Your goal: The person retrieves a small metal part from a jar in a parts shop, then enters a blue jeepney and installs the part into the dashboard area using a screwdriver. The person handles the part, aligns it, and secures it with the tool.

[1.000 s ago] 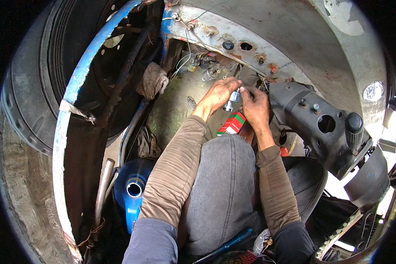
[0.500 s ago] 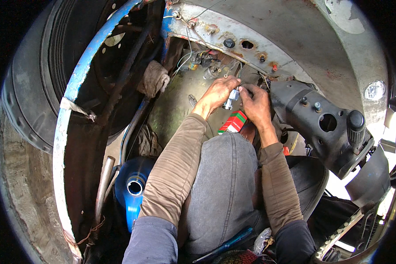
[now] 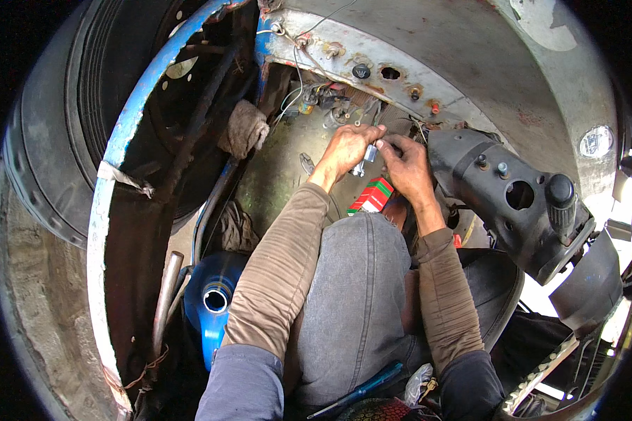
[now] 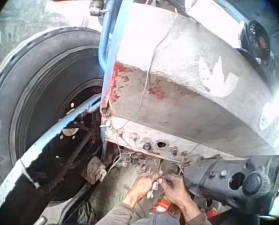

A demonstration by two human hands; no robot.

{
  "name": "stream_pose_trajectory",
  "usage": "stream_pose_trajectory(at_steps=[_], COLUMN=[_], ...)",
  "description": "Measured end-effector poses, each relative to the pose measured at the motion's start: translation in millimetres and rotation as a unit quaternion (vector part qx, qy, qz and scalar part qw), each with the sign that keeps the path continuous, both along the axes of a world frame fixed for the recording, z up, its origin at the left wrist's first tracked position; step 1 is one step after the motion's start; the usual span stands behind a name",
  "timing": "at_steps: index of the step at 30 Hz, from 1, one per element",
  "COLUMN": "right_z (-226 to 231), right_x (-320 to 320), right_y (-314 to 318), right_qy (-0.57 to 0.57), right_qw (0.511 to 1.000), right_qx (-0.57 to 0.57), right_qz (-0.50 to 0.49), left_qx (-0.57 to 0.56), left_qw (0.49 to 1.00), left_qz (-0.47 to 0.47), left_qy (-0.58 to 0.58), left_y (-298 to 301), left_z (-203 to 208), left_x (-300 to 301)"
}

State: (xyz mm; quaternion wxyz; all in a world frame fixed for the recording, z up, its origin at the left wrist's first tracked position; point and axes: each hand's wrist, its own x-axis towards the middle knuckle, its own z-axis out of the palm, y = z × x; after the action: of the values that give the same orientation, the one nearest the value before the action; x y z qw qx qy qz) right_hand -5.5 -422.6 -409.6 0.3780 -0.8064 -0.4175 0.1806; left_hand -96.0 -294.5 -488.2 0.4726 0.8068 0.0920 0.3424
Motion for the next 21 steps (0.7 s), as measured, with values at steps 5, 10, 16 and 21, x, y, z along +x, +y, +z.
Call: stream_pose_trajectory(at_steps=[5, 10, 16, 21], right_z=[5, 4, 8, 14], right_x=[1, -2, -2, -19], right_y=[3, 6, 6, -19], right_qy=[-0.070, -0.036, 0.154, -0.123], right_qw=[0.997, 0.999, 0.985, 0.989], right_qx=[-0.014, 0.029, -0.059, -0.078], right_qz=[0.022, 0.018, -0.046, -0.002], left_qx=[0.096, 0.084, -0.099, -0.198], left_qw=[0.995, 0.996, 0.994, 0.977], left_qz=[0.025, 0.016, -0.048, -0.043], left_qy=[0.002, 0.029, 0.027, 0.066], left_y=[0, 0, 3, 2], left_z=[-13, -7, -1, 16], left_x=[6, 2, -2, -9])
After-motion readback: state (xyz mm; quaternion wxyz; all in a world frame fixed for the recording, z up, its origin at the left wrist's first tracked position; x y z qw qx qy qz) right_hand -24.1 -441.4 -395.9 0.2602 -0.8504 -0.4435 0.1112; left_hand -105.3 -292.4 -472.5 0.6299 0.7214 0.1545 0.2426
